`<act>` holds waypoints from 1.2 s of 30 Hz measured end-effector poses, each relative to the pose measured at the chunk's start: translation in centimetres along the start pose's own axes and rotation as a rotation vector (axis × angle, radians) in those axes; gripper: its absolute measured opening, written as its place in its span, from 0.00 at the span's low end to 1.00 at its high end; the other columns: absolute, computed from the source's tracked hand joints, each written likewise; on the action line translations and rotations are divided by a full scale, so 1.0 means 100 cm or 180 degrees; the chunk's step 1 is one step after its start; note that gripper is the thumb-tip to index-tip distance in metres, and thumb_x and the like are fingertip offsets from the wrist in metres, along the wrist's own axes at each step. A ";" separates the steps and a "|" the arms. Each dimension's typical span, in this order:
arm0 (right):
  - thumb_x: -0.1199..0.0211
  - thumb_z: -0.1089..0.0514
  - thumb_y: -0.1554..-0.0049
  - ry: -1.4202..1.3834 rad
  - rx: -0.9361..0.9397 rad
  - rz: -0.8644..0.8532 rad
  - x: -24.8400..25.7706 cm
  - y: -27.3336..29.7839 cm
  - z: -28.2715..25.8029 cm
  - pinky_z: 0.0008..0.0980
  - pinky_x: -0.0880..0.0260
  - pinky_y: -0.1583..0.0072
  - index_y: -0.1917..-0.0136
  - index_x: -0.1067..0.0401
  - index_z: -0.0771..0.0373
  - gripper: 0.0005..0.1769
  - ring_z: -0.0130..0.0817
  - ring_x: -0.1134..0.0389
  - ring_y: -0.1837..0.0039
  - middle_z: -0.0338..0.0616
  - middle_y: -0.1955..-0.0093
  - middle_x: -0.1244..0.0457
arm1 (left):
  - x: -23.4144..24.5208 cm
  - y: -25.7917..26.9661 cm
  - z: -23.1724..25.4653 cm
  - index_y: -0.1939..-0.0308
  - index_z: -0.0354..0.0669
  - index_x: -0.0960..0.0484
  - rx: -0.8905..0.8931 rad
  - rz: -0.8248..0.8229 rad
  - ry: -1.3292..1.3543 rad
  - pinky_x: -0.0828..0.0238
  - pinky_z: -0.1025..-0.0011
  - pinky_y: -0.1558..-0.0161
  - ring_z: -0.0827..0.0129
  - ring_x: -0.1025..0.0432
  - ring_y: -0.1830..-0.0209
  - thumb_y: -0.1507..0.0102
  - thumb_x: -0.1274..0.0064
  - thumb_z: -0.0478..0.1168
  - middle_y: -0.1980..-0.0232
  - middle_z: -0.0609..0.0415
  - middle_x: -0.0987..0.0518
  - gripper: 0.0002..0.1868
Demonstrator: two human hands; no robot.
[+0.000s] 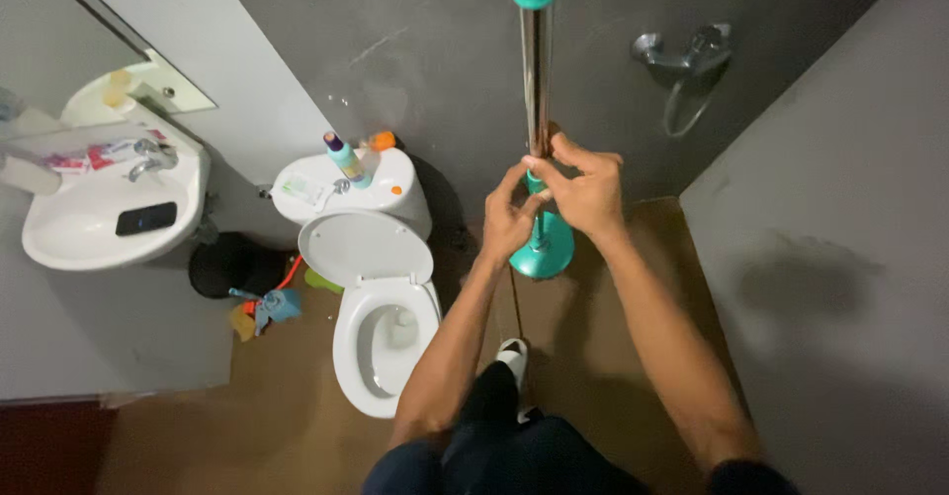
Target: The person disassembles a mop by unscrewing, unfastening, and separating its pole sections, disc head, and handle pieces by hand.
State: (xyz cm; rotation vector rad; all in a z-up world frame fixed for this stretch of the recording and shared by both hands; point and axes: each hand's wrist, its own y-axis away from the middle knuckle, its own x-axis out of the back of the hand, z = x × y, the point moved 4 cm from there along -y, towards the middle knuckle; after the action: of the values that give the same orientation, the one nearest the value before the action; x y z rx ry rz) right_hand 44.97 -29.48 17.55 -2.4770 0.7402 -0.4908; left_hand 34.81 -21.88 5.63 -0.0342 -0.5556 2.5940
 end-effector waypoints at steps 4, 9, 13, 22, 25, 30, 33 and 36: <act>0.25 0.63 0.45 0.0534 0.0068 -0.0166 0.004 -0.019 0.013 0.26 0.26 0.52 0.47 0.22 0.73 0.15 0.23 0.28 0.53 0.47 0.54 0.27 | -0.011 -0.011 -0.016 0.33 0.38 0.27 -0.0019 0.0098 0.0079 0.28 0.64 0.37 0.63 0.23 0.38 0.37 0.41 0.33 0.39 0.46 0.18 0.28; 0.27 0.65 0.43 -0.0079 0.0109 -0.0249 0.012 -0.055 0.007 0.33 0.25 0.37 0.39 0.25 0.75 0.20 0.32 0.26 0.42 0.52 0.44 0.28 | -0.021 -0.037 -0.022 0.35 0.39 0.26 0.0118 0.0099 0.0133 0.24 0.65 0.42 0.64 0.22 0.42 0.37 0.38 0.36 0.41 0.46 0.17 0.26; 0.29 0.66 0.40 -0.0148 0.0291 -0.0206 0.027 -0.076 -0.006 0.35 0.25 0.34 0.34 0.29 0.76 0.23 0.33 0.26 0.38 0.52 0.41 0.29 | -0.043 -0.037 -0.040 0.35 0.39 0.25 0.0193 -0.0098 0.0092 0.26 0.65 0.42 0.65 0.23 0.45 0.37 0.38 0.36 0.42 0.44 0.18 0.26; 0.32 0.70 0.37 -0.0893 0.0485 -0.0218 0.079 -0.089 0.000 0.35 0.24 0.35 0.25 0.39 0.74 0.31 0.32 0.28 0.39 0.48 0.40 0.32 | -0.101 -0.035 -0.106 0.35 0.42 0.24 0.0657 -0.0001 -0.0065 0.25 0.65 0.47 0.63 0.24 0.50 0.38 0.38 0.38 0.46 0.46 0.18 0.26; 0.31 0.70 0.37 -0.0669 0.0409 -0.0198 0.099 -0.082 0.032 0.36 0.21 0.37 0.30 0.32 0.74 0.23 0.32 0.26 0.42 0.49 0.44 0.29 | -0.119 -0.031 -0.117 0.34 0.43 0.25 0.0653 -0.0061 -0.0335 0.27 0.63 0.43 0.60 0.24 0.45 0.38 0.38 0.38 0.42 0.46 0.19 0.27; 0.31 0.72 0.39 -0.0559 0.0441 -0.0130 0.124 -0.064 0.095 0.29 0.24 0.42 0.30 0.32 0.76 0.25 0.24 0.29 0.46 0.47 0.48 0.30 | -0.141 -0.042 -0.081 0.32 0.42 0.30 0.0398 0.0031 -0.0517 0.39 0.57 0.32 0.52 0.34 0.29 0.40 0.35 0.33 0.31 0.43 0.27 0.33; 0.31 0.71 0.39 -0.0906 0.0478 -0.0112 0.136 -0.055 0.152 0.30 0.24 0.38 0.28 0.33 0.75 0.26 0.27 0.27 0.43 0.47 0.44 0.29 | -0.140 -0.056 -0.028 0.24 0.41 0.37 -0.0377 0.0406 0.0738 0.45 0.57 0.20 0.55 0.38 0.20 0.38 0.44 0.27 0.23 0.45 0.32 0.38; 0.24 0.67 0.44 0.0338 -0.0078 -0.0081 0.144 -0.040 0.225 0.31 0.31 0.54 0.33 0.24 0.71 0.26 0.30 0.35 0.59 0.50 0.62 0.32 | -0.145 -0.073 0.031 0.23 0.40 0.37 -0.0793 0.0581 0.0259 0.41 0.56 0.21 0.55 0.36 0.21 0.33 0.40 0.31 0.23 0.42 0.30 0.36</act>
State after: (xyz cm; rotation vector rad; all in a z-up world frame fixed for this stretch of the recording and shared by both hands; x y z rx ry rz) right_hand 68.40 -26.96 4.38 -2.5017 0.7611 -0.6304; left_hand 50.53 -23.97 10.22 -0.2835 -0.8786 2.6665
